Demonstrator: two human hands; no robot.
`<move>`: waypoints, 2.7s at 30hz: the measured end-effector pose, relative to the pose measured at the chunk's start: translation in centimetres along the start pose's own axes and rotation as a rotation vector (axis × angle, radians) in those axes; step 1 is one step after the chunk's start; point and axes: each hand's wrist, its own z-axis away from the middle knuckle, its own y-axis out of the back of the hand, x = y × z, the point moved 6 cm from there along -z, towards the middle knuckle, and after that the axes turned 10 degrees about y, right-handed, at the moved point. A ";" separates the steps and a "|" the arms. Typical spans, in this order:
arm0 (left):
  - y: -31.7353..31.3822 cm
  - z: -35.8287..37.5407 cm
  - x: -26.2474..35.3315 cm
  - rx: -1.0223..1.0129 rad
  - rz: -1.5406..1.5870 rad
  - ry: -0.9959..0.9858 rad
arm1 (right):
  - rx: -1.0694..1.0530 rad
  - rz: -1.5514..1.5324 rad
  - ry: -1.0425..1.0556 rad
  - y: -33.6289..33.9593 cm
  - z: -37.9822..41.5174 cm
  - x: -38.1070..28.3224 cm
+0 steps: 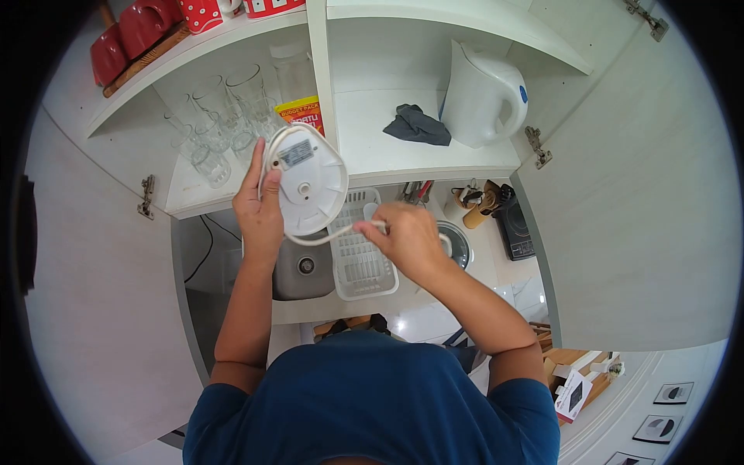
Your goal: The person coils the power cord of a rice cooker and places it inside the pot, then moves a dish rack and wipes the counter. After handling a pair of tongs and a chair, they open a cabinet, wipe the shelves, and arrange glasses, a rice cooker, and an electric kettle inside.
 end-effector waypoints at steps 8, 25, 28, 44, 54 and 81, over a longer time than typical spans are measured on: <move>-2.8 1.7 1.1 -0.444 -0.316 -0.041 | 0.125 0.375 0.181 3.2 -3.9 -2.7; -5.2 5.5 -4.5 -0.251 0.715 0.340 | 0.300 -0.844 0.013 0.3 -5.9 1.7; -5.3 5.9 -5.8 -0.073 0.652 0.437 | 0.349 -0.831 -0.046 -3.1 -4.7 0.8; -2.1 2.7 -1.3 -0.298 0.490 0.435 | 0.098 -0.595 -0.088 2.6 -0.1 1.5; -1.8 1.2 2.9 -0.440 0.316 0.175 | 0.309 -0.865 0.074 8.9 0.9 -0.3; -18.8 -12.9 29.7 -0.104 -0.281 -1.224 | 1.582 -1.081 0.673 34.5 -19.6 5.3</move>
